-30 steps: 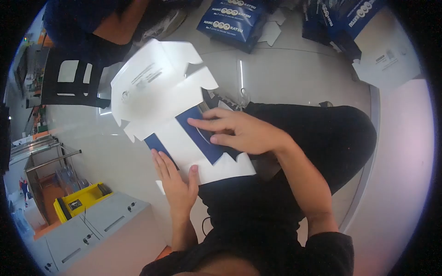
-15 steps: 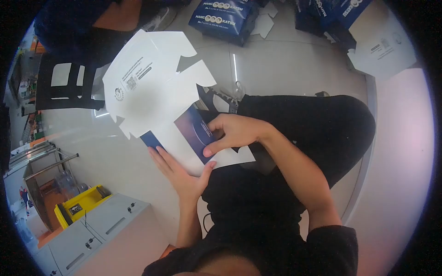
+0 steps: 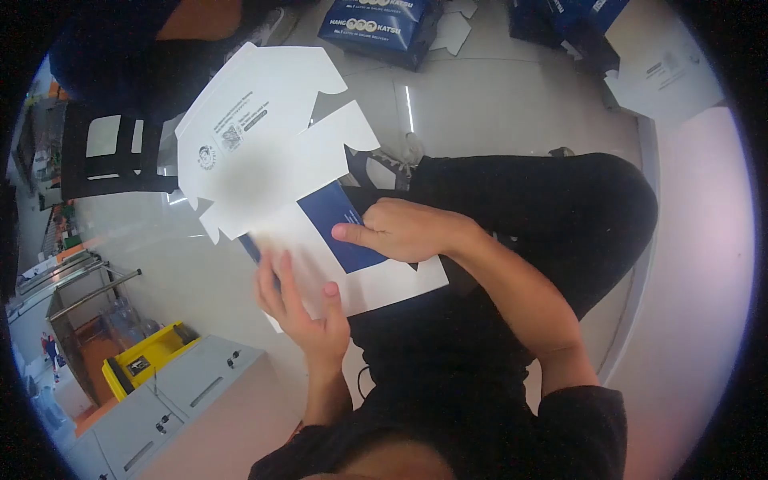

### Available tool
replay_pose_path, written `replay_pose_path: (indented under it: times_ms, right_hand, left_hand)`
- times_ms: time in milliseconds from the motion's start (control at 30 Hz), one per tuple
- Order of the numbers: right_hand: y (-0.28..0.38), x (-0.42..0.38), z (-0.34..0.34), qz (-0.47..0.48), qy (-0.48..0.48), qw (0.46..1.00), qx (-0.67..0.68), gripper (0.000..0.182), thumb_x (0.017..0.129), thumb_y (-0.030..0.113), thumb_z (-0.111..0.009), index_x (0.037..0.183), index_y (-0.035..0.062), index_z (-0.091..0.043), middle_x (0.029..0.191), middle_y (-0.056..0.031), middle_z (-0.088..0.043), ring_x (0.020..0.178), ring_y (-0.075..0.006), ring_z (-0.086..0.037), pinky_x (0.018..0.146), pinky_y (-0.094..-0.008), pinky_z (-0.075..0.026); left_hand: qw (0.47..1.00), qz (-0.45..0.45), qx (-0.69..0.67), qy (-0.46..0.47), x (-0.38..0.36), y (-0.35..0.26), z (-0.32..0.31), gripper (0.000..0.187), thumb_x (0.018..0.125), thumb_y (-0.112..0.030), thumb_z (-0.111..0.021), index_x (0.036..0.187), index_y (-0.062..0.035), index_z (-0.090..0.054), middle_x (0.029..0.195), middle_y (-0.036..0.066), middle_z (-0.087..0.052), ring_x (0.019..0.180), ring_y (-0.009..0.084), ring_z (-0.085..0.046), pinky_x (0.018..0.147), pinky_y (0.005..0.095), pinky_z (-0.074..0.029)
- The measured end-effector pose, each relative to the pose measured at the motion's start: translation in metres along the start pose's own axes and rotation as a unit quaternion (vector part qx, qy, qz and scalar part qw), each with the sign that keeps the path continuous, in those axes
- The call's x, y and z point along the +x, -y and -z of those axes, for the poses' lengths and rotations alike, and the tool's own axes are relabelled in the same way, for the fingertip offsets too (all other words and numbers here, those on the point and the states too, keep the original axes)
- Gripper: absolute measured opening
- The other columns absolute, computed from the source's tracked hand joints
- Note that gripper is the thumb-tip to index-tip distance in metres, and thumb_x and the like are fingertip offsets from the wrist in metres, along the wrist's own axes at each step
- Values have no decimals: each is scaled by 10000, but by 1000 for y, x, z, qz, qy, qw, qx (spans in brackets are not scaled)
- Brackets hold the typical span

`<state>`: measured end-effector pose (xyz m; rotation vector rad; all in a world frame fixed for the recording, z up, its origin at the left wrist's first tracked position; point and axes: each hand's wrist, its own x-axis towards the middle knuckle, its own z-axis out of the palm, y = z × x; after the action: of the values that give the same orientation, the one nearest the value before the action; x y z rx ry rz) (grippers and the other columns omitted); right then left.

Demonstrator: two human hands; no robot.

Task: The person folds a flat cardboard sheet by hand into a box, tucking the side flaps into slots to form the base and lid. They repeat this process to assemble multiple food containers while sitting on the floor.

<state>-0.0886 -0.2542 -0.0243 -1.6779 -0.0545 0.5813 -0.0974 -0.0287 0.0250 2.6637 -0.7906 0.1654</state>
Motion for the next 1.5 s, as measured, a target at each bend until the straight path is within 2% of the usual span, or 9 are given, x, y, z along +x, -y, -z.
replay_pose_path:
  times_ms: [267, 433, 533, 567, 600, 733, 1000, 1200, 1500]
  right_hand:
    - [10, -39, 3, -87, -83, 911, 394, 673, 994, 592, -429, 1284, -4, -550, 1135, -130, -645, 993, -197, -628, 865, -328, -492]
    - [14, -54, 20, 198, 5, 893, 403, 1107, 877, 805, -315, 1515, -91, -187, 1537, -252, -306, 1408, -374, -334, 1141, -457, -279]
    - [27, -52, 19, 298, 34, 834, 462, 1172, 812, 815, -459, 1537, -51, -146, 1599, -237, -154, 1460, -355, -226, 1164, -459, -248]
    - [45, -59, 21, 126, -38, 864, 485, 1201, 757, 731, -653, 1554, -5, -137, 1607, -230, -130, 1460, -352, -230, 1171, -454, -234]
    - [20, -57, 13, 320, 0, 815, 482, 1069, 804, 496, -762, 1561, 35, -164, 1605, -209, -159, 1459, -337, -240, 1178, -444, -226]
    - [48, -78, 11, 301, -210, 929, -51, 836, 845, 59, -710, 1525, 4, -227, 1555, -203, -312, 1423, -368, -324, 1138, -446, -312]
    - [47, -84, 10, 270, -271, 923, -37, 801, 891, 177, -691, 1523, 23, -224, 1489, -259, -361, 1298, -428, -468, 1026, -441, -453]
    - [32, -71, 4, 507, -511, 648, -249, 392, 760, 146, -756, 1142, 85, -697, 1111, -113, -673, 803, -212, -681, 635, -278, -563]
    - [42, -78, 15, 458, -493, 652, -348, 318, 786, 138, -653, 1096, 176, -714, 1221, -25, -631, 889, -215, -627, 647, -294, -548]
  left_hand:
    - [906, 128, -403, -25, 64, -39, -18, 667, 804, -26, -778, 1387, 49, -462, 1060, 110, -643, 844, 122, -616, 652, 244, -489]
    - [757, 236, -610, 9, 94, -43, -1, 352, 902, 14, -664, 1238, 50, -568, 992, 71, -667, 889, 103, -623, 758, 233, -523]
    - [703, 245, -666, -45, 107, -44, 2, 351, 918, 1, -640, 1249, 61, -541, 1037, 94, -667, 918, 124, -642, 812, 239, -527]
    - [669, 268, -690, -66, 108, -44, 4, 351, 928, -4, -625, 1256, 68, -525, 1061, 107, -665, 928, 137, -649, 831, 243, -527]
    - [671, 256, -694, -59, 109, -45, 6, 351, 928, -4, -625, 1256, 68, -525, 1061, 107, -665, 928, 137, -649, 831, 243, -527]
    - [636, 240, -733, -19, 112, -51, 8, 357, 932, 6, -604, 1266, 84, -502, 1107, 140, -657, 959, 167, -657, 838, 268, -542]
    - [703, 161, -683, 116, 134, -44, 14, 386, 906, 7, -559, 1279, 95, -509, 1191, 164, -638, 1084, 228, -637, 956, 350, -510]
    - [568, 124, -811, 67, 132, -52, 21, 476, 872, 57, -574, 1331, 100, -455, 1190, 196, -626, 1093, 263, -642, 985, 395, -510]
    - [683, 52, -727, -51, 103, -56, 35, 442, 896, -83, -591, 1310, 42, -501, 1197, 192, -624, 1086, 328, -628, 967, 503, -497]
